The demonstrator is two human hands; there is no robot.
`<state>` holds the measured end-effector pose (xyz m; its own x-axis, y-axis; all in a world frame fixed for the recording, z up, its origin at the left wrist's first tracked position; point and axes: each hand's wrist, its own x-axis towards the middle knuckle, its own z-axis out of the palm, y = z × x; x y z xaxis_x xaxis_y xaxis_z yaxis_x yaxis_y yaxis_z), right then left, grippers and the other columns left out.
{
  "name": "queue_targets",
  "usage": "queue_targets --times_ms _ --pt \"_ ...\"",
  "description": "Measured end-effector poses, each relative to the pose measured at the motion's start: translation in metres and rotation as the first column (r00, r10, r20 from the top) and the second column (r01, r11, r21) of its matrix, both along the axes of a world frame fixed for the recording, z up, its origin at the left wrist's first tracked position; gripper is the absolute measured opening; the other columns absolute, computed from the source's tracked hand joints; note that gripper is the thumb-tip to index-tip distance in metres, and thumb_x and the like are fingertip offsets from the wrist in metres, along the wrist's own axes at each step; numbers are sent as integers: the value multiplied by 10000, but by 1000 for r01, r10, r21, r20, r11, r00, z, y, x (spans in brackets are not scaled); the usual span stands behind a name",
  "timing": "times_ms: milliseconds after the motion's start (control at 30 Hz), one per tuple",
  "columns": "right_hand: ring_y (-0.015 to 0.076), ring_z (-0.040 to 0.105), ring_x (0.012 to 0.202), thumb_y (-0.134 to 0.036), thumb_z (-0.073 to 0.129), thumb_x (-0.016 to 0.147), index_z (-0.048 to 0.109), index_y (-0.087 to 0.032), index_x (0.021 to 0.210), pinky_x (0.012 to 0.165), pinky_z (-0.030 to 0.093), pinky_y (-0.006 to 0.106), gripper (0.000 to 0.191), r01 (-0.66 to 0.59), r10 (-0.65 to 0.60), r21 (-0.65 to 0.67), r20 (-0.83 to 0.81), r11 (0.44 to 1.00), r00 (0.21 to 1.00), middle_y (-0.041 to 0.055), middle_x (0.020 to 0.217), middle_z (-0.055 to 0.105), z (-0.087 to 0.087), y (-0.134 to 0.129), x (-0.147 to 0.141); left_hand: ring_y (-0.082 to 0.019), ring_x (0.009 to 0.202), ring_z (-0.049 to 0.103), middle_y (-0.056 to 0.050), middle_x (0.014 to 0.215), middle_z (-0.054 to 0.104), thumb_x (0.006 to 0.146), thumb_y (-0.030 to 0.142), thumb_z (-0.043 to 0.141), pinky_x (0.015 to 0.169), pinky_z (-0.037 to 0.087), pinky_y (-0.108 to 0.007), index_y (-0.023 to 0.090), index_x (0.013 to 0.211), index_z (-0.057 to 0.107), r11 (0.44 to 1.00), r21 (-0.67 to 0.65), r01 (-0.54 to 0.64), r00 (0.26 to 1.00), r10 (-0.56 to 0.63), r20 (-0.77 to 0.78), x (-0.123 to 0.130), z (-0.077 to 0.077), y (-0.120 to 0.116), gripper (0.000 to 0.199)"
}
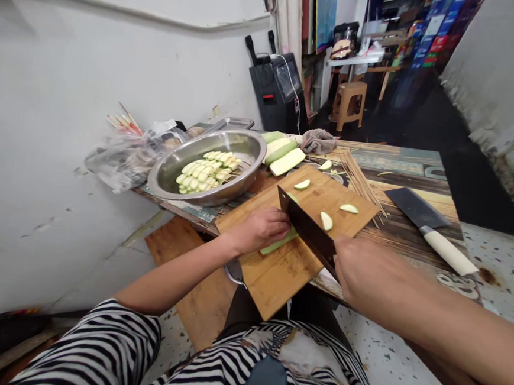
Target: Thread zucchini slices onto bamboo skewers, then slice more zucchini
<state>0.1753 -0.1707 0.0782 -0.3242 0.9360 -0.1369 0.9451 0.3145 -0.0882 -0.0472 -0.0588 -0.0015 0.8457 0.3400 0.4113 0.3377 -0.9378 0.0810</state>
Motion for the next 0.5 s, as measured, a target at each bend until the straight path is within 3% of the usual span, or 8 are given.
queue_targets --times_ms 100,500 --pt "223 612 627 -114 360 828 518 -164 756 542 370 307 180 -16 20 -84 51 996 999 138 748 649 -3 4 -1 -183 807 595 -116 887 650 919 262 381 707 492 -312 126 822 644 1000 18 14 999 -15 29 -1 0 -1 312" --pt "213 597 540 -157 418 806 503 -173 792 468 318 290 88 95 -93 -27 77 995 993 68 590 611 24 -7 -9 -164 811 588 -105 915 655 921 265 381 724 495 -295 131 839 647 999 34 -10 999 9 33 -8 0 -8 310"
